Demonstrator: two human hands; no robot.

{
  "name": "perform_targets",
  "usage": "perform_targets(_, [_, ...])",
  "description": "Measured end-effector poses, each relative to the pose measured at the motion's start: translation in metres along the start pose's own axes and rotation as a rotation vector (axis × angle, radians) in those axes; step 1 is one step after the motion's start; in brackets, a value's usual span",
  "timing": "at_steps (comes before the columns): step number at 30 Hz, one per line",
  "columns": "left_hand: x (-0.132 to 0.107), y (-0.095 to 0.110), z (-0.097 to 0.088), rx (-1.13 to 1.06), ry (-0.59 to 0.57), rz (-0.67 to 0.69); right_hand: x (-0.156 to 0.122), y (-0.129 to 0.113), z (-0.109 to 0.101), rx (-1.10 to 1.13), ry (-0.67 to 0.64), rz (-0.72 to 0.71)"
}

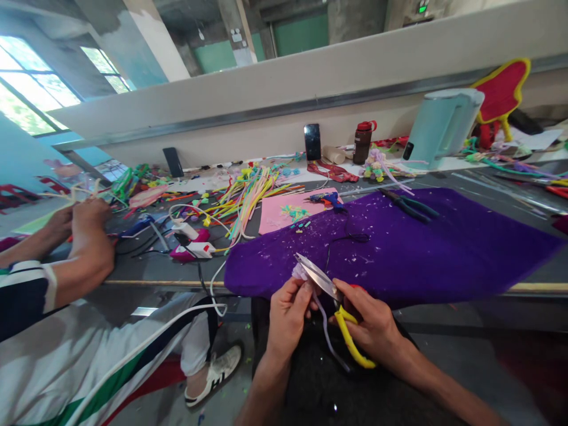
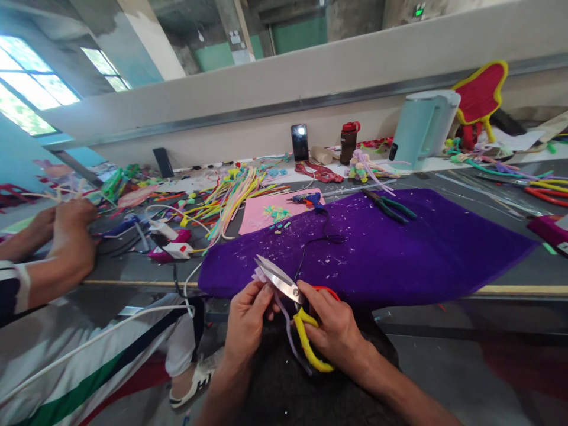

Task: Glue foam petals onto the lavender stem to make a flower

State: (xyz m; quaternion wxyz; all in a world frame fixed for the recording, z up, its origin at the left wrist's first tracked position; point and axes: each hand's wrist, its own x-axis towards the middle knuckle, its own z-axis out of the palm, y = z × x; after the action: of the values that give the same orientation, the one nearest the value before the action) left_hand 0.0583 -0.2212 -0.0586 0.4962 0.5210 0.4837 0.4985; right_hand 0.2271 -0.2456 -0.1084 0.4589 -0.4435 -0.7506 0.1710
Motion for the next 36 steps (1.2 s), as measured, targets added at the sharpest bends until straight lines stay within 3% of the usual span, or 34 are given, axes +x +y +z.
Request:
perform_targets(14, [0.000,0.001,-0.001,-0.005,0.003,-0.010,0.000,0.001,0.000,-0.010,-0.001,0.011])
perform_targets(20, [0.003,0.002,-0.001,-0.071,0.027,-0.023,0.006,-0.012,-0.010,0.106,-0.064,0.187])
perform_targets(26, [0.007,0.006,-0.002,-0.340,0.014,-0.143,0.010,-0.018,-0.017,0.317,-0.120,0.361])
perform_targets(31, [0.006,0.009,-0.001,-0.443,-0.013,-0.201,0.010,-0.021,-0.016,0.219,-0.132,0.363])
perform_targets(36, [0.005,0.006,0.001,-0.467,-0.009,-0.221,0.010,-0.026,-0.014,0.079,-0.119,0.273])
